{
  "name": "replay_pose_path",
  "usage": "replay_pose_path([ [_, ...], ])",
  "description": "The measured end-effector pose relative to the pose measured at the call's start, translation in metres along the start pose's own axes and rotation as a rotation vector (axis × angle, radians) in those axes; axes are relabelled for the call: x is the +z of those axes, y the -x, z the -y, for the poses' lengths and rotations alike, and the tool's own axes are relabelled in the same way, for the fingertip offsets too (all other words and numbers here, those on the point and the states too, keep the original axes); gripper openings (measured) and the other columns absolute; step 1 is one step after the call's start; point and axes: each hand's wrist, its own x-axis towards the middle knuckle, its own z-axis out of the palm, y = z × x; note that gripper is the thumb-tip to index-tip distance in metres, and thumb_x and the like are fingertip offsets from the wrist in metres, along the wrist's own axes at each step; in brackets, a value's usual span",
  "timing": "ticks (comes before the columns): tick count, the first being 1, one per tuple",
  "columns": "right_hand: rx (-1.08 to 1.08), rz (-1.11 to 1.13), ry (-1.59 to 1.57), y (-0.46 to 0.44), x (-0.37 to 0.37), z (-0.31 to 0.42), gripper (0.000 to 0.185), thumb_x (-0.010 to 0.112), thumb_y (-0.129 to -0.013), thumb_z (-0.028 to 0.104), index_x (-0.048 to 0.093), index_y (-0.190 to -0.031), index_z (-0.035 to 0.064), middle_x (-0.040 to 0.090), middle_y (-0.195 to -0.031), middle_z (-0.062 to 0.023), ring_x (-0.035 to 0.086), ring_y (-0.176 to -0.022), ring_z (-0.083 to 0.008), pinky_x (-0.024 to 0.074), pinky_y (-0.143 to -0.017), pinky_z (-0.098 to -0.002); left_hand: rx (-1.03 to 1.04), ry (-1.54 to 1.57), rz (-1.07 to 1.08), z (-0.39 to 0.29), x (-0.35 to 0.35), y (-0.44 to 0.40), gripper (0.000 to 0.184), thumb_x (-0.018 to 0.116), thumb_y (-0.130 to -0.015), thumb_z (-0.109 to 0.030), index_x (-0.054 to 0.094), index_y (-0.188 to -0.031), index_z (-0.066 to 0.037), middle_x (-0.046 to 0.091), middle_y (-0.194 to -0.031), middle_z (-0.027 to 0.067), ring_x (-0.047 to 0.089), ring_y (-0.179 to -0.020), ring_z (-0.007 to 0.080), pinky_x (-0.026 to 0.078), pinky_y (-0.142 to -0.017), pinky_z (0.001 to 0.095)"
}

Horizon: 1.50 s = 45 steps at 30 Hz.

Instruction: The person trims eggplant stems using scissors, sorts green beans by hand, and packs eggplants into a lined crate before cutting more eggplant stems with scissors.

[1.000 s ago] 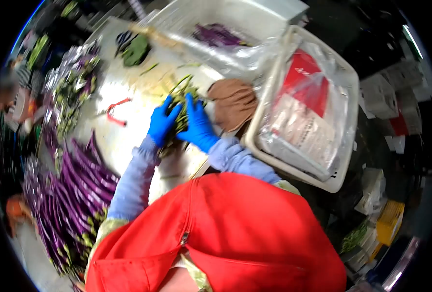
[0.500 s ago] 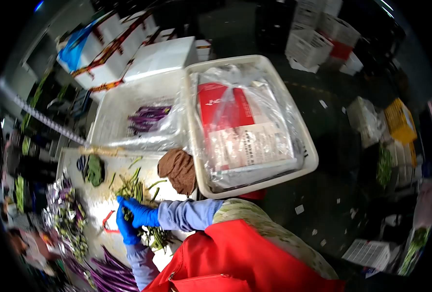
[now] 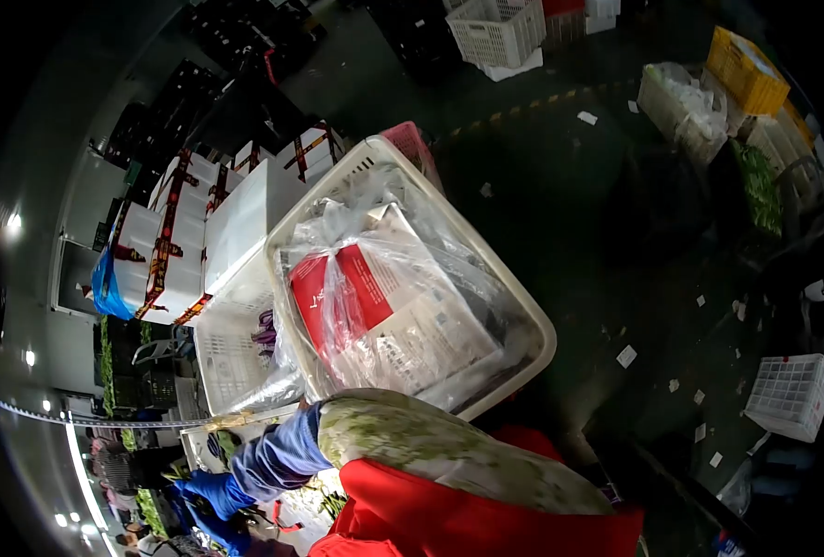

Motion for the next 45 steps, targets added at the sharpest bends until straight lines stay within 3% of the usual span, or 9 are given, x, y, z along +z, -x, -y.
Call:
replay_pose_path([
  [7, -0.563, -0.509, 0.077, -0.061, -0.118, 0.094, 0.076, 0.070, -0.073, 0.018, 0.034, -0.139, 0.0056, 0.044, -0.130, -0.0188, 0.041, -0.122, -0.0338, 0.0322, -0.105, -0.0396, 0.306, -0.018, 0.154, -0.071, 0.141, -0.032, 0.032, 0.051, -0.092, -0.029, 0.054, -0.112, -0.005, 0.057, -0.106, 0.0082, 0.054, -0.095, 0.0176, 0.045, -0.084, 0.0325],
  [13, -1.095, -0.524, 0.548, -0.053, -0.367, 0.196, 0.098, 0.074, -0.054, 0.013, 0.030, -0.140, 0.0018, 0.028, -0.142, -0.0288, 0.027, -0.133, -0.0440, 0.0244, -0.111, -0.0473, 0.587, 0.178, 0.471, -0.142, 0.340, -0.109, 0.030, 0.054, -0.090, -0.033, 0.057, -0.106, -0.008, 0.058, -0.101, 0.0059, 0.055, -0.089, 0.0155, 0.047, -0.079, 0.0312],
  [18, -0.586, -0.485, 1.027, -0.002, -0.602, 0.164, 0.084, 0.074, -0.056, -0.001, 0.040, -0.132, 0.0067, 0.048, -0.128, -0.0203, 0.049, -0.119, -0.0325, 0.0422, -0.099, -0.0377, 0.310, 0.009, 1.029, -0.046, 0.552, -0.261, 0.037, 0.059, -0.088, -0.040, 0.061, -0.109, -0.010, 0.062, -0.091, 0.0049, 0.058, -0.079, 0.0141, 0.048, -0.072, 0.0282],
  [20, -0.249, -0.495, 1.288, 0.045, -0.723, 0.044, 0.106, 0.081, -0.057, 0.006, 0.023, -0.145, 0.0095, 0.035, -0.140, -0.0235, 0.037, -0.129, -0.0363, 0.0318, -0.108, -0.0409, -0.049, -0.403, 0.843, 0.003, 0.572, -0.231, 0.059, 0.060, -0.086, -0.046, 0.045, -0.136, -0.017, 0.052, -0.128, 0.0076, 0.045, -0.116, 0.0269, 0.039, -0.095, 0.0467],
  [22, 0.591, -0.463, 1.360, 0.110, -0.753, 0.025, 0.096, 0.078, -0.068, 0.013, 0.022, -0.146, 0.0083, 0.029, -0.144, -0.0244, 0.035, -0.131, -0.0365, 0.0317, -0.106, -0.0402, 0.060, -0.557, 0.738, 0.039, 0.564, -0.213, 0.040, 0.053, -0.092, -0.033, 0.053, -0.130, -0.022, 0.061, -0.107, -0.0015, 0.056, -0.092, 0.0141, 0.047, -0.080, 0.0338],
  [29, 0.411, -1.085, 0.026, 0.188, -0.764, -0.023, 0.032, 0.062, -0.085, 0.020, 0.056, -0.115, 0.0101, 0.063, -0.104, -0.0084, 0.063, -0.088, -0.0204, 0.0514, -0.077, -0.0375, -0.085, -0.160, 0.845, 0.049, 0.482, -0.235, 0.037, 0.046, -0.094, -0.020, 0.052, -0.129, -0.008, 0.060, -0.121, 0.0057, 0.058, -0.106, 0.0151, 0.043, -0.094, 0.0299],
  [37, 0.540, -0.902, 0.092, 0.195, -0.714, 0.012, 0.019, 0.062, -0.085, 0.025, 0.067, -0.096, 0.0099, 0.066, -0.081, -0.0040, 0.061, -0.068, -0.0128, 0.0489, -0.059, -0.0264, 0.341, -0.170, 0.655, -0.005, 0.295, -0.134, 0.035, 0.050, -0.094, -0.016, 0.053, -0.126, -0.001, 0.050, -0.134, 0.0147, 0.051, -0.121, 0.0245, 0.039, -0.100, 0.0343],
  [39, 0.252, -0.428, 0.815, 0.195, -0.695, 0.015, 0.017, 0.061, -0.085, 0.022, 0.070, -0.090, 0.0080, 0.060, -0.073, 0.0013, 0.054, -0.064, -0.0090, 0.0438, -0.059, -0.0238, 0.458, -0.231, 0.417, -0.013, 0.208, -0.101, 0.036, 0.050, -0.094, -0.016, 0.053, -0.126, 0.001, 0.050, -0.134, 0.0162, 0.052, -0.120, 0.0257, 0.039, -0.100, 0.0343],
  [45, 0.786, -0.731, 0.058, 0.182, -0.771, 0.008, 0.047, 0.043, -0.095, 0.039, 0.054, -0.127, 0.0064, 0.058, -0.125, -0.0081, 0.052, -0.112, -0.0151, 0.0358, -0.097, -0.0289, 0.450, -0.437, -0.498, 0.031, -0.069, 0.047, 0.046, 0.058, -0.090, -0.009, 0.045, -0.133, 0.001, 0.046, -0.138, 0.0111, 0.045, -0.125, 0.0179, 0.033, -0.105, 0.0297],
])
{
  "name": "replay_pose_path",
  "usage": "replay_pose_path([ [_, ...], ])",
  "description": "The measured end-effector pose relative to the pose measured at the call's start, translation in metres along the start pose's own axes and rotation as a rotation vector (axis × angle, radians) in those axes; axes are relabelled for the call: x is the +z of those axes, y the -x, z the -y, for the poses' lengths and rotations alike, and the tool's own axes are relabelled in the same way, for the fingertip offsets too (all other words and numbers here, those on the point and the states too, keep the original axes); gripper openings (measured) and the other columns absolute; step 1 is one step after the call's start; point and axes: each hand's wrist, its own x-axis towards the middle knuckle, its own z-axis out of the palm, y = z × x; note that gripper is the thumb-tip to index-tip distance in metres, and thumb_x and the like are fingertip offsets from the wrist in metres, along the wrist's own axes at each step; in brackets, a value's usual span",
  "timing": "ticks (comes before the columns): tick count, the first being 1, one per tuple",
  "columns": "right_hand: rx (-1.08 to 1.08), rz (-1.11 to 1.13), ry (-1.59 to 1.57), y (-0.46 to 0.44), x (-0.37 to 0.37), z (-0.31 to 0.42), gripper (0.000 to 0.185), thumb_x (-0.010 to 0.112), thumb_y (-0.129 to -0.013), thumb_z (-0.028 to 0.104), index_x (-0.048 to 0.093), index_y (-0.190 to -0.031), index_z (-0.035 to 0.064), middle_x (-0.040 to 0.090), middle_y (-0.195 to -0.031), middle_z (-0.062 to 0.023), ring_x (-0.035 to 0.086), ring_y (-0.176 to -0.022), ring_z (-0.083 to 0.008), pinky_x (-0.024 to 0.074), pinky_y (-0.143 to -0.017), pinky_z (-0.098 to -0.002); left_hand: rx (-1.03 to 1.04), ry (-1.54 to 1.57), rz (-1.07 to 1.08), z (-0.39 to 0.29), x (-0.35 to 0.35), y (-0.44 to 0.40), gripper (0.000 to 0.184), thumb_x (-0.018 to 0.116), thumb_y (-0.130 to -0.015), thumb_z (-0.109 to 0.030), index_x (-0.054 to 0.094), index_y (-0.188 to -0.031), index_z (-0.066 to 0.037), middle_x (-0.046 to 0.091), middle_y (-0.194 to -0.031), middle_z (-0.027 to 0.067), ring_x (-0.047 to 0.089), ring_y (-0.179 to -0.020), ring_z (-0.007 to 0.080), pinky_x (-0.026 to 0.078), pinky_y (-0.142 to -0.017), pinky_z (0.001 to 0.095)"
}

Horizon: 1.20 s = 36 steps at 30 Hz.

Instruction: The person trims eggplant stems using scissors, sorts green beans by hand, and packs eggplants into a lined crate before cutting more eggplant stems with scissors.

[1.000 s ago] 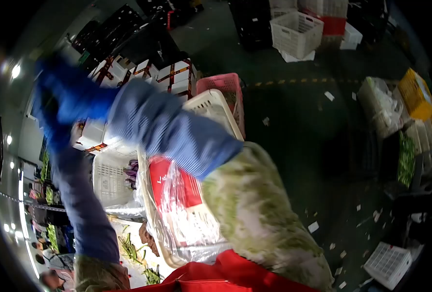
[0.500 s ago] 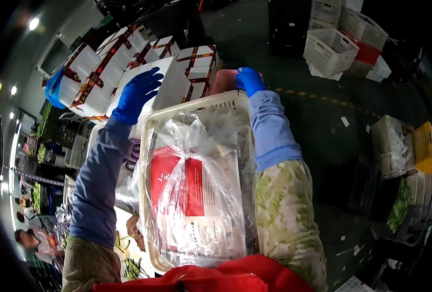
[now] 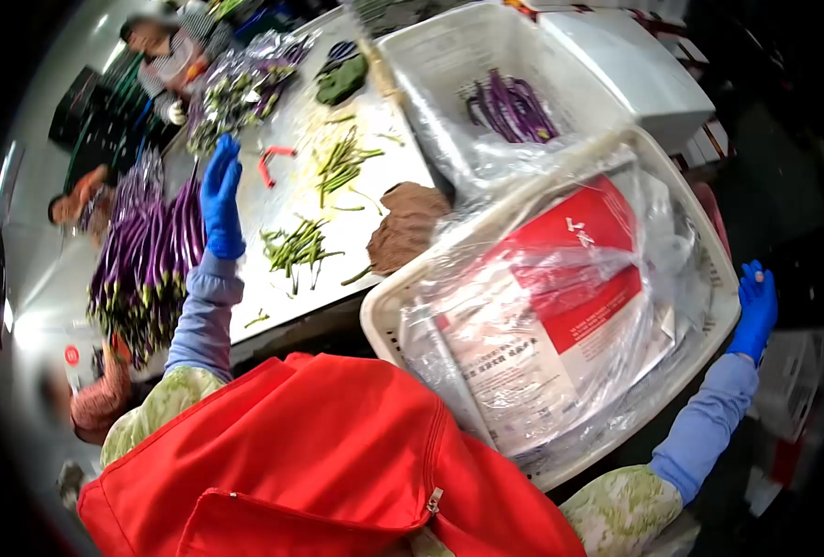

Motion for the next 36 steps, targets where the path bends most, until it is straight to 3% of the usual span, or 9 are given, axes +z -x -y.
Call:
replay_pose_path([
  [5, -0.349, 0.225, 0.346, 0.122, 0.208, 0.062, 0.045, 0.045, -0.095, 0.033, 0.050, -0.130, 0.0050, 0.052, -0.132, -0.0082, 0.051, -0.115, -0.0166, 0.0354, -0.100, -0.0306, -0.190, -0.823, 0.021, 0.110, -0.113, 0.135, 0.082, 0.069, -0.082, -0.034, 0.025, -0.145, -0.004, 0.028, -0.149, 0.0159, 0.023, -0.138, 0.0325, 0.019, -0.112, 0.0404],
  [8, -0.427, 0.597, 0.422, 0.215, 0.345, 0.055, 0.039, 0.045, -0.094, 0.020, 0.050, -0.129, 0.0026, 0.054, -0.129, -0.0086, 0.055, -0.112, -0.0164, 0.0420, -0.094, -0.0275, -0.409, -0.793, -0.132, 0.177, -0.121, 0.161, 0.085, 0.067, -0.082, -0.041, 0.023, -0.146, -0.006, 0.026, -0.149, 0.0191, 0.015, -0.139, 0.0388, 0.014, -0.113, 0.0421],
  [10, -0.198, 0.984, 0.109, 0.247, 0.402, 0.034, 0.040, 0.048, -0.093, 0.013, 0.047, -0.132, 0.0037, 0.053, -0.129, -0.0127, 0.058, -0.108, -0.0171, 0.0476, -0.087, -0.0258, -0.392, -0.718, -0.147, 0.194, -0.101, 0.151, 0.079, 0.063, -0.085, -0.042, 0.024, -0.146, -0.009, 0.026, -0.148, 0.0224, 0.017, -0.139, 0.0390, 0.011, -0.111, 0.0500],
  [12, -0.107, 1.067, 0.185, 0.299, 0.457, 0.029, 0.044, 0.049, -0.091, 0.012, 0.045, -0.134, 0.0061, 0.051, -0.132, -0.0135, 0.057, -0.110, -0.0193, 0.0476, -0.089, -0.0284, -0.358, -0.704, -0.139, 0.201, -0.081, 0.135, 0.075, 0.062, -0.085, -0.041, 0.027, -0.145, -0.012, 0.029, -0.146, 0.0243, 0.022, -0.138, 0.0371, 0.008, -0.109, 0.0569],
  [20, 0.106, 1.298, 0.072, 0.357, 0.606, -0.020, 0.044, 0.049, -0.090, 0.007, 0.045, -0.134, 0.0025, 0.043, -0.140, -0.0135, 0.052, -0.119, -0.0255, 0.0473, -0.094, -0.0326, -0.177, -0.267, 0.283, 0.184, -0.040, 0.097, 0.067, 0.062, -0.086, -0.034, 0.034, -0.142, -0.013, 0.034, -0.146, 0.0153, 0.024, -0.139, 0.0336, 0.007, -0.112, 0.0522],
  [27, 0.282, 1.278, 0.145, 0.355, 0.693, -0.064, 0.045, 0.052, -0.091, 0.014, 0.044, -0.133, -0.0005, 0.039, -0.142, -0.0163, 0.053, -0.119, -0.0276, 0.0506, -0.090, -0.0343, -0.370, 0.289, 0.255, 0.179, -0.088, 0.083, 0.048, 0.062, -0.087, -0.017, 0.048, -0.132, -0.007, 0.049, -0.134, 0.0129, 0.047, -0.124, 0.0235, 0.032, -0.107, 0.0356],
  [28, 0.261, 1.239, 0.191, 0.359, 0.702, -0.070, 0.046, 0.051, -0.092, 0.015, 0.043, -0.134, -0.0005, 0.050, -0.132, -0.0182, 0.061, -0.106, -0.0239, 0.0523, -0.085, -0.0313, -0.377, 0.413, 0.161, 0.169, -0.090, 0.073, 0.043, 0.062, -0.087, -0.010, 0.051, -0.129, -0.005, 0.053, -0.128, 0.0091, 0.051, -0.118, 0.0184, 0.038, -0.101, 0.0305],
  [31, 0.492, 1.345, 0.269, 0.374, 0.723, -0.087, 0.039, 0.050, -0.093, 0.012, 0.048, -0.131, 0.0040, 0.045, -0.139, -0.0130, 0.060, -0.108, -0.0252, 0.0536, -0.081, -0.0283, -0.296, 0.446, 0.170, 0.127, -0.106, 0.027, 0.042, 0.060, -0.089, -0.010, 0.051, -0.130, -0.005, 0.055, -0.125, 0.0087, 0.051, -0.117, 0.0175, 0.039, -0.100, 0.0305],
  [36, 0.590, 1.450, 0.326, 0.397, 0.748, -0.100, 0.042, 0.051, -0.093, 0.015, 0.046, -0.133, 0.0059, 0.065, -0.107, -0.0176, 0.066, -0.084, -0.0166, 0.0522, -0.079, -0.0270, -0.569, 0.641, 0.233, 0.118, -0.107, -0.005, 0.027, 0.062, -0.088, -0.013, 0.061, -0.112, -0.002, 0.064, -0.107, 0.0091, 0.059, -0.103, 0.0151, 0.043, -0.093, 0.0298],
])
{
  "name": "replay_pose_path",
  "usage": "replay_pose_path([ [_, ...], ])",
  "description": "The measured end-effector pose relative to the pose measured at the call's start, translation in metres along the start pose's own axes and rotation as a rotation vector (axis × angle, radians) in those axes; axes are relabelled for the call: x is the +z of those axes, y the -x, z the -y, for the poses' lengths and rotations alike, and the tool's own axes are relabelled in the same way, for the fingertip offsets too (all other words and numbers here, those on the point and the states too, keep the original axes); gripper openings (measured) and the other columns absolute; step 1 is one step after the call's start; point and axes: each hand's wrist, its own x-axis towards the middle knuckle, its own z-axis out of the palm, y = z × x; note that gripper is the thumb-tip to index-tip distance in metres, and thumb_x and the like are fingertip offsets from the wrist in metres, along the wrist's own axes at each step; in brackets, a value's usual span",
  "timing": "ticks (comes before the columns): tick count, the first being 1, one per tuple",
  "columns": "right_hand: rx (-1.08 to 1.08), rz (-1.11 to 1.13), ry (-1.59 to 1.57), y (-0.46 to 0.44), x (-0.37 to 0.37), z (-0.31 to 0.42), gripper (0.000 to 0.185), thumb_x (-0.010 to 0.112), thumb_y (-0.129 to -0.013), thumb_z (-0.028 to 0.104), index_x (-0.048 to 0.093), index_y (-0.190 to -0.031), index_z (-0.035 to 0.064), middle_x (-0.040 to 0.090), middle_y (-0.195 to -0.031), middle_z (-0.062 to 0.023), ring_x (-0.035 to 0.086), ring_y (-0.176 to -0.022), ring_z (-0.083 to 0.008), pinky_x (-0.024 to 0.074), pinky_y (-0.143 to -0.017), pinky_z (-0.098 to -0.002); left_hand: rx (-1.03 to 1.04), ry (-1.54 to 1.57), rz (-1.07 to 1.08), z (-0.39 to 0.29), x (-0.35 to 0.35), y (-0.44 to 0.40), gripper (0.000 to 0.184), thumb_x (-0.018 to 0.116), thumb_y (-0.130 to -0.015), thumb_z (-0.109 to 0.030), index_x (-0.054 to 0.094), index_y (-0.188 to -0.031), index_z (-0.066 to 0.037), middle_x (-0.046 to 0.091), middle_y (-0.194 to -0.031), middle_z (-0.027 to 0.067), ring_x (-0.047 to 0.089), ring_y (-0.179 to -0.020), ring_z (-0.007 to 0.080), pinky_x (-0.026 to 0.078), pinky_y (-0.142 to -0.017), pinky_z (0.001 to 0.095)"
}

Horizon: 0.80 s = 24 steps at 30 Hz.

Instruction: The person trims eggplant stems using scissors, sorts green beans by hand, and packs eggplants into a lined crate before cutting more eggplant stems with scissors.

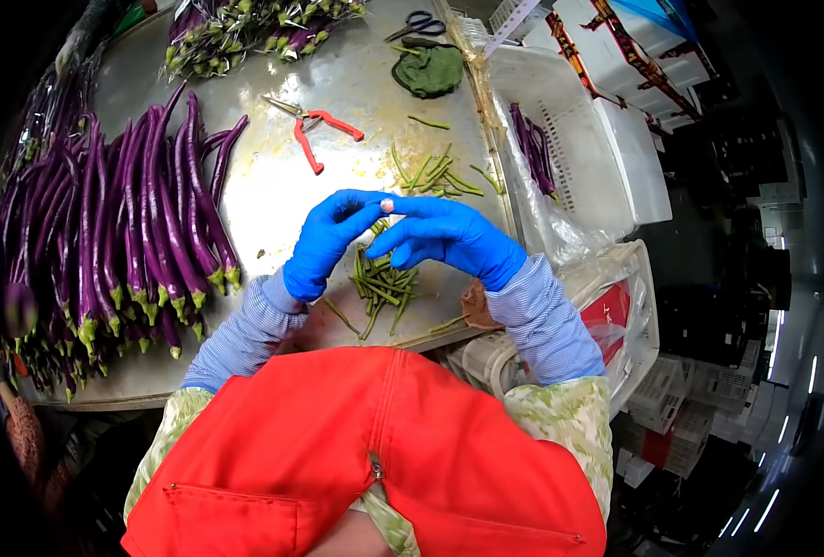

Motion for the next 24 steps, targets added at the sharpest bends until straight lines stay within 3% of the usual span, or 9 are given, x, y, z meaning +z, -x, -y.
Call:
replay_pose_path([
  [2, 0.053, -0.021, 0.036, -0.001, 0.001, 0.004, 0.043, 0.051, -0.092, 0.015, 0.045, -0.134, 0.0054, 0.064, -0.108, -0.0179, 0.066, -0.083, -0.0162, 0.0526, -0.078, -0.0270, -0.019, 0.087, -0.042, 0.000, 0.001, -0.001, 0.017, 0.062, -0.088, -0.014, 0.065, -0.098, 0.000, 0.067, -0.099, 0.0092, 0.062, -0.097, 0.0159, 0.046, -0.090, 0.0292],
  [9, 0.117, 0.091, 0.040, 0.009, -0.004, 0.008, 0.066, 0.057, -0.089, 0.020, 0.024, -0.145, 0.0077, 0.063, -0.112, -0.0193, 0.067, -0.082, -0.0166, 0.0542, -0.075, -0.0271, 0.007, 0.019, -0.025, 0.019, -0.003, -0.005, 0.031, 0.047, -0.096, -0.022, 0.062, -0.110, 0.002, 0.066, -0.106, 0.0115, 0.062, -0.099, 0.0206, 0.046, -0.093, 0.0336],
  [12, 0.093, 0.096, 0.109, 0.013, -0.019, -0.008, 0.075, 0.059, -0.086, 0.020, 0.018, -0.148, 0.0210, 0.037, -0.141, -0.0133, 0.059, -0.102, -0.0206, 0.0508, -0.080, -0.0272, 0.155, 0.084, 0.025, 0.010, 0.000, -0.013, 0.046, 0.037, -0.099, -0.033, 0.052, -0.125, 0.002, 0.058, -0.122, 0.0140, 0.057, -0.110, 0.0235, 0.042, -0.099, 0.0359],
  [15, 0.033, 0.094, 0.029, 0.010, -0.040, -0.023, 0.089, 0.063, -0.083, 0.012, 0.006, -0.150, 0.0238, 0.016, -0.154, -0.0061, 0.047, -0.124, -0.0253, 0.0499, -0.086, -0.0298, 0.109, 0.077, -0.143, 0.016, -0.001, -0.021, 0.033, 0.050, -0.096, -0.021, 0.056, -0.120, 0.000, 0.062, -0.116, 0.0110, 0.059, -0.108, 0.0212, 0.043, -0.097, 0.0316],
  [16, 0.070, 0.101, -0.042, 0.010, -0.044, -0.021, 0.091, 0.062, -0.081, 0.007, 0.005, -0.150, 0.0252, 0.001, -0.156, 0.0031, 0.029, -0.137, -0.0262, 0.0425, -0.097, -0.0326, 0.186, -0.081, -0.181, 0.020, 0.002, -0.019, 0.029, 0.054, -0.093, -0.016, 0.059, -0.117, -0.001, 0.063, -0.111, 0.0097, 0.060, -0.102, 0.0191, 0.045, -0.092, 0.0299],
  [19, -0.193, 0.090, 0.063, -0.003, -0.059, -0.044, 0.094, 0.063, -0.078, 0.004, 0.006, -0.150, 0.0241, 0.004, -0.156, 0.0005, 0.028, -0.137, -0.0275, 0.0349, -0.104, -0.0360, 0.290, -0.434, -0.178, 0.034, 0.012, -0.013, 0.016, 0.061, -0.088, -0.010, 0.067, -0.102, -0.005, 0.063, -0.089, 0.0072, 0.059, -0.077, 0.0136, 0.047, -0.072, 0.0270],
  [22, -0.296, -0.095, 0.314, -0.010, -0.053, -0.049, 0.092, 0.063, -0.076, 0.002, 0.013, -0.150, 0.0223, 0.011, -0.155, -0.0081, 0.028, -0.136, -0.0289, 0.0280, -0.109, -0.0390, 0.018, -0.297, -0.058, 0.034, 0.036, -0.006, 0.023, 0.061, -0.090, -0.014, 0.064, -0.108, -0.001, 0.062, -0.093, 0.0056, 0.061, -0.079, 0.0124, 0.048, -0.074, 0.0239],
  [23, -0.365, -0.182, 0.509, -0.015, -0.052, -0.052, 0.090, 0.062, -0.076, 0.001, 0.015, -0.149, 0.0214, 0.014, -0.153, -0.0119, 0.029, -0.136, -0.0302, 0.0286, -0.108, -0.0402, -0.161, -0.227, 0.041, 0.023, 0.044, -0.007, 0.029, 0.059, -0.092, -0.021, 0.062, -0.112, 0.001, 0.063, -0.094, 0.0066, 0.061, -0.081, 0.0127, 0.048, -0.075, 0.0247],
  [24, -0.434, -0.271, 0.707, -0.021, -0.051, -0.056, 0.087, 0.061, -0.076, 0.000, 0.018, -0.149, 0.0205, 0.017, -0.152, -0.0157, 0.030, -0.135, -0.0315, 0.0292, -0.108, -0.0414, -0.164, -0.173, 0.069, 0.031, 0.047, -0.009, 0.034, 0.057, -0.093, -0.027, 0.061, -0.114, 0.000, 0.063, -0.095, 0.0071, 0.061, -0.081, 0.0134, 0.049, -0.075, 0.0253],
])
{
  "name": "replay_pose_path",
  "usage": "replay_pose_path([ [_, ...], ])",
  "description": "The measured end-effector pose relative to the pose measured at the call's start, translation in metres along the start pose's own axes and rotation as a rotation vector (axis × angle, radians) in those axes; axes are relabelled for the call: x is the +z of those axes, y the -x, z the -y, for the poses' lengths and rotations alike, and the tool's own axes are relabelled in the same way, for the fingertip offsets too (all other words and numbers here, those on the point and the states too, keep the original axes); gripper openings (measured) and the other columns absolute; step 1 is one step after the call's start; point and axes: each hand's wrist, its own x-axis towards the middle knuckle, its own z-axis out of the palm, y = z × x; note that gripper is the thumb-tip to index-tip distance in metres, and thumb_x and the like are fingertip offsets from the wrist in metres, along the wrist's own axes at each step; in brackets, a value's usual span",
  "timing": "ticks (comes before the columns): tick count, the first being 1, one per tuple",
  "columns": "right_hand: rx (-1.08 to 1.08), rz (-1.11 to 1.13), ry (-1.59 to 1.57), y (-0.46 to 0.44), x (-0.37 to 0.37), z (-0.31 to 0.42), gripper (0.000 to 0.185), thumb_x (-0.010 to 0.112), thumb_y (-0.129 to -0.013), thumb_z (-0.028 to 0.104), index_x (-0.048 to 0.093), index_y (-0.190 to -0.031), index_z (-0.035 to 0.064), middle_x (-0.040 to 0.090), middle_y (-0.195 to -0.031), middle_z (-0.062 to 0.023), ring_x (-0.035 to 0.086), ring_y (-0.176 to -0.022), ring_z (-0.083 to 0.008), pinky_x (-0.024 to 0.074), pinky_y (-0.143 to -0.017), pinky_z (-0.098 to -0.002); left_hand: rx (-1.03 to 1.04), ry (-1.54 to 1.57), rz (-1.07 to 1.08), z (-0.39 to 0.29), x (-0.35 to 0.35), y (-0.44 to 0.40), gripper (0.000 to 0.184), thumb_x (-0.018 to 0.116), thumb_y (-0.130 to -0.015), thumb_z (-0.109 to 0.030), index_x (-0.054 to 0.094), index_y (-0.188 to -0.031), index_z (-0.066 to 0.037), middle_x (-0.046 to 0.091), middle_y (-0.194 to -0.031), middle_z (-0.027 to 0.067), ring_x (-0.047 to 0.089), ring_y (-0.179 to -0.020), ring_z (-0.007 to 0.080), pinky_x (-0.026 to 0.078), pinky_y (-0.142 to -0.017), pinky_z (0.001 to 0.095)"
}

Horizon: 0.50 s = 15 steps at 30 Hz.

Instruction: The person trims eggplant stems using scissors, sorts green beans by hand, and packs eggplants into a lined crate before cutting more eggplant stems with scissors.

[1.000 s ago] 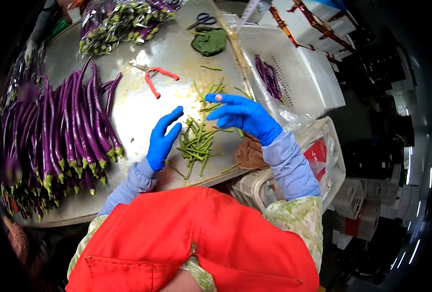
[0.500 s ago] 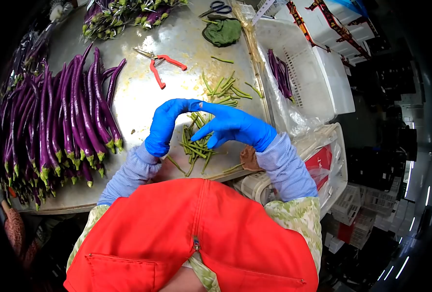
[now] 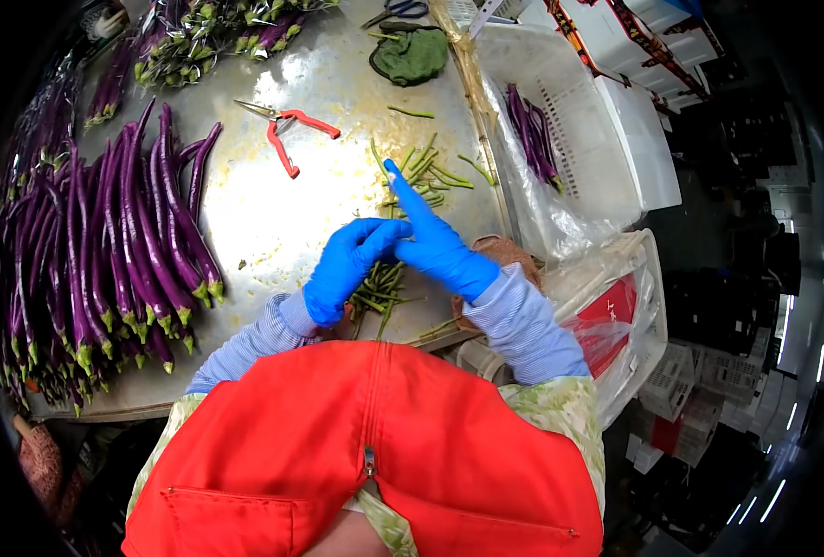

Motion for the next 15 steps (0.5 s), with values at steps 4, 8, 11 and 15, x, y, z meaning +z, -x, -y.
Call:
replay_pose_path([
  [4, -0.043, -0.170, 0.755, 0.000, 0.015, 0.007, 0.081, 0.054, -0.074, -0.005, 0.027, -0.146, 0.0208, 0.025, -0.146, -0.0257, 0.036, -0.127, -0.0438, 0.0338, -0.103, -0.0463, -0.096, 0.372, -0.120, -0.007, 0.005, -0.006, 0.044, 0.050, -0.095, -0.039, 0.060, -0.111, 0.001, 0.065, -0.096, 0.0110, 0.063, -0.087, 0.0194, 0.049, -0.079, 0.0308],
  [8, -0.027, -0.192, 1.085, 0.006, 0.023, 0.009, 0.081, 0.056, -0.073, -0.002, 0.031, -0.144, 0.0262, 0.021, -0.148, -0.0232, 0.038, -0.124, -0.0451, 0.0353, -0.099, -0.0515, -0.280, 0.387, -0.072, -0.011, -0.009, -0.013, 0.042, 0.049, -0.094, -0.042, 0.062, -0.109, -0.005, 0.065, -0.095, 0.0075, 0.062, -0.081, 0.0151, 0.050, -0.075, 0.0277],
  [11, -0.019, -0.206, 1.170, 0.009, 0.025, 0.003, 0.078, 0.059, -0.075, 0.005, 0.032, -0.144, 0.0283, 0.020, -0.149, -0.0222, 0.038, -0.124, -0.0441, 0.0347, -0.098, -0.0541, -0.263, 0.551, -0.051, 0.027, 0.001, -0.011, 0.037, 0.052, -0.094, -0.039, 0.063, -0.103, -0.005, 0.065, -0.092, 0.0068, 0.062, -0.081, 0.0150, 0.050, -0.075, 0.0262],
  [15, 0.051, -0.125, 1.052, 0.013, 0.019, 0.001, 0.075, 0.064, -0.075, 0.015, 0.034, -0.143, 0.0259, 0.022, -0.148, -0.0229, 0.039, -0.124, -0.0430, 0.0364, -0.098, -0.0518, -0.210, 0.574, -0.058, 0.017, 0.024, 0.003, 0.029, 0.058, -0.092, -0.031, 0.063, -0.101, -0.004, 0.064, -0.089, 0.0037, 0.059, -0.076, 0.0119, 0.049, -0.072, 0.0254],
])
